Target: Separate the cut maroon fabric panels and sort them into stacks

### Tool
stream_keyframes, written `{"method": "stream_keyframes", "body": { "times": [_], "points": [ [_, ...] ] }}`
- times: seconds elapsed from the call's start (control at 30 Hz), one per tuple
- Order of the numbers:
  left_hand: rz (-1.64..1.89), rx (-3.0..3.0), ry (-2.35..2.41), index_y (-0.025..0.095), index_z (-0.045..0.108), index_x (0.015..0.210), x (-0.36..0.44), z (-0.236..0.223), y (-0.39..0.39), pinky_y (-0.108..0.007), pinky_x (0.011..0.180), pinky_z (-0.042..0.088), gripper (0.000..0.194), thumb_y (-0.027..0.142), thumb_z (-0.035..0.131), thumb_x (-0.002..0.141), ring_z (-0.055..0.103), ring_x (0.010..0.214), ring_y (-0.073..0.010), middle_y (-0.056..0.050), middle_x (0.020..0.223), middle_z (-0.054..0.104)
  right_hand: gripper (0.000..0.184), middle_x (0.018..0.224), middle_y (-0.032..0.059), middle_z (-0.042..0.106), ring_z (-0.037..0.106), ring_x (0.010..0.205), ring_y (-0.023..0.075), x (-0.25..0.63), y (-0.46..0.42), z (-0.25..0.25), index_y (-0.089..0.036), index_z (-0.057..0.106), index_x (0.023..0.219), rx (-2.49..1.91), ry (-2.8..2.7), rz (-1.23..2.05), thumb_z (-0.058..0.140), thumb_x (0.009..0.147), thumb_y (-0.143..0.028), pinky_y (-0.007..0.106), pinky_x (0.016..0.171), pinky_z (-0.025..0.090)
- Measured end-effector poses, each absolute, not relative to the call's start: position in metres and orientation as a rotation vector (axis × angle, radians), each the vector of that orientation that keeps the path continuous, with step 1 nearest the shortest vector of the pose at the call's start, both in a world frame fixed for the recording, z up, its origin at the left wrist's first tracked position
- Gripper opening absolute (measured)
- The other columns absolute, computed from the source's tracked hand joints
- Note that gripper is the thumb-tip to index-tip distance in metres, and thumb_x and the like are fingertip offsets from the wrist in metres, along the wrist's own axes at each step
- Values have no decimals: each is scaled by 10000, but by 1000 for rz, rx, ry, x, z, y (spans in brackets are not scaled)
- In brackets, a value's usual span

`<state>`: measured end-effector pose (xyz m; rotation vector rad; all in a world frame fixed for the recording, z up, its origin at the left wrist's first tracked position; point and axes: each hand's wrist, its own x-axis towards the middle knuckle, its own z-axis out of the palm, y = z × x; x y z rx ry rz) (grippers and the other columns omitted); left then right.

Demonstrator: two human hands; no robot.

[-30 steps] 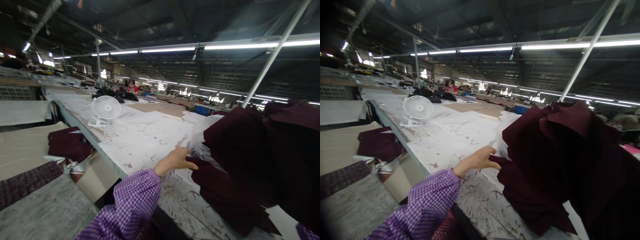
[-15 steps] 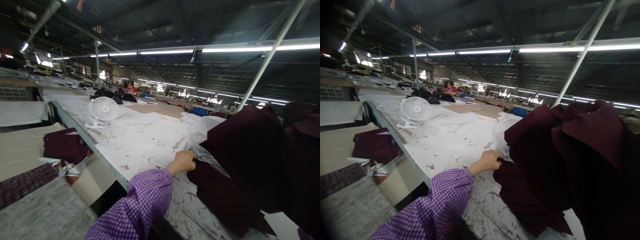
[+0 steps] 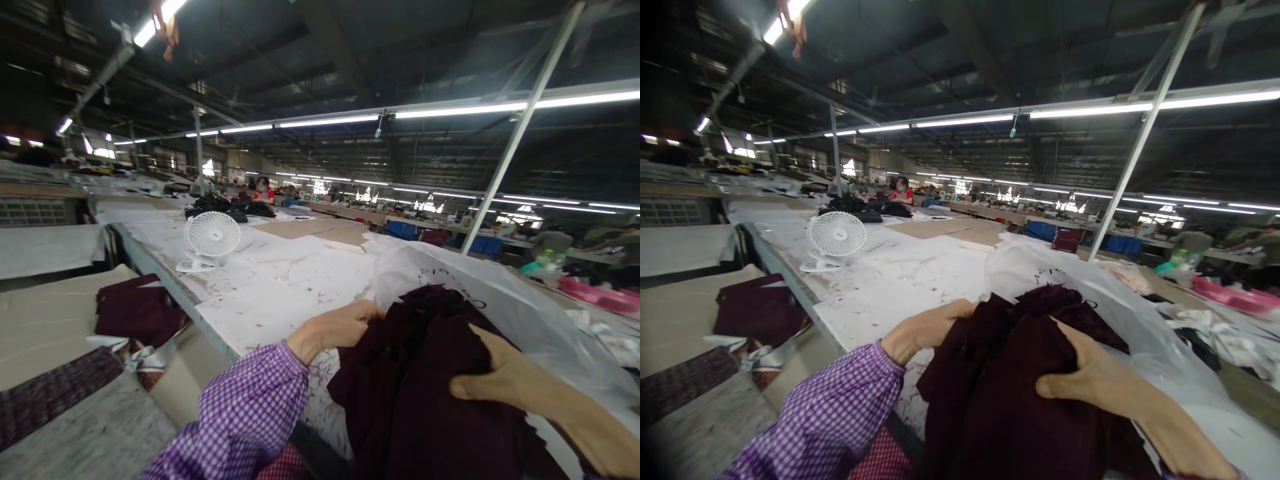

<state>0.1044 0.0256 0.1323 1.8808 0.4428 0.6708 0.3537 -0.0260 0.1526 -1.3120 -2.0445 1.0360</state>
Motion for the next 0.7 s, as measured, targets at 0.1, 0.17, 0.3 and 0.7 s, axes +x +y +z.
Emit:
{"method": "stream_keyframes", "body": {
  "times": [0.1, 0.17, 0.3, 0.7],
  "points": [
    [533, 1909, 396, 135, 570, 632, 100, 133, 26, -239, 582, 401, 100, 231, 547, 648, 474, 613, -123, 28, 597, 538, 674, 1200, 48, 608, 568, 1085, 285, 342, -29, 144, -234, 538, 1219, -1197, -2059, 1154, 772, 600, -366, 391, 944, 465],
    [511, 1887, 433, 139, 566, 609, 98, 130, 28, -240, 561, 390, 110, 243, 549, 640, 468, 589, -122, 27, 578, 531, 668, 1207, 39, 602, 549, 1117, 284, 335, -29, 137, -237, 538, 1222, -1127, -2027, 1261, 771, 605, -343, 395, 975, 439],
    [499, 1853, 438, 146, 597, 614, 96, 124, 31, -261, 579, 424, 106, 241, 563, 646, 516, 609, -146, 6, 621, 591, 698, 1232, 26, 582, 535, 1136, 281, 328, -26, 127, -259, 516, 1248, -1114, -1938, 1353, 780, 602, -254, 398, 974, 439],
    [1465, 1778, 775, 152, 609, 992, 114, 159, 60, -260, 757, 440, 374, 387, 674, 709, 558, 921, -182, -77, 1002, 620, 520, 954, 65, 713, 667, 861, 277, 366, -9, 143, -201, 638, 1027, -1192, -1522, 1046, 803, 543, -298, 394, 784, 546]
  ]
}}
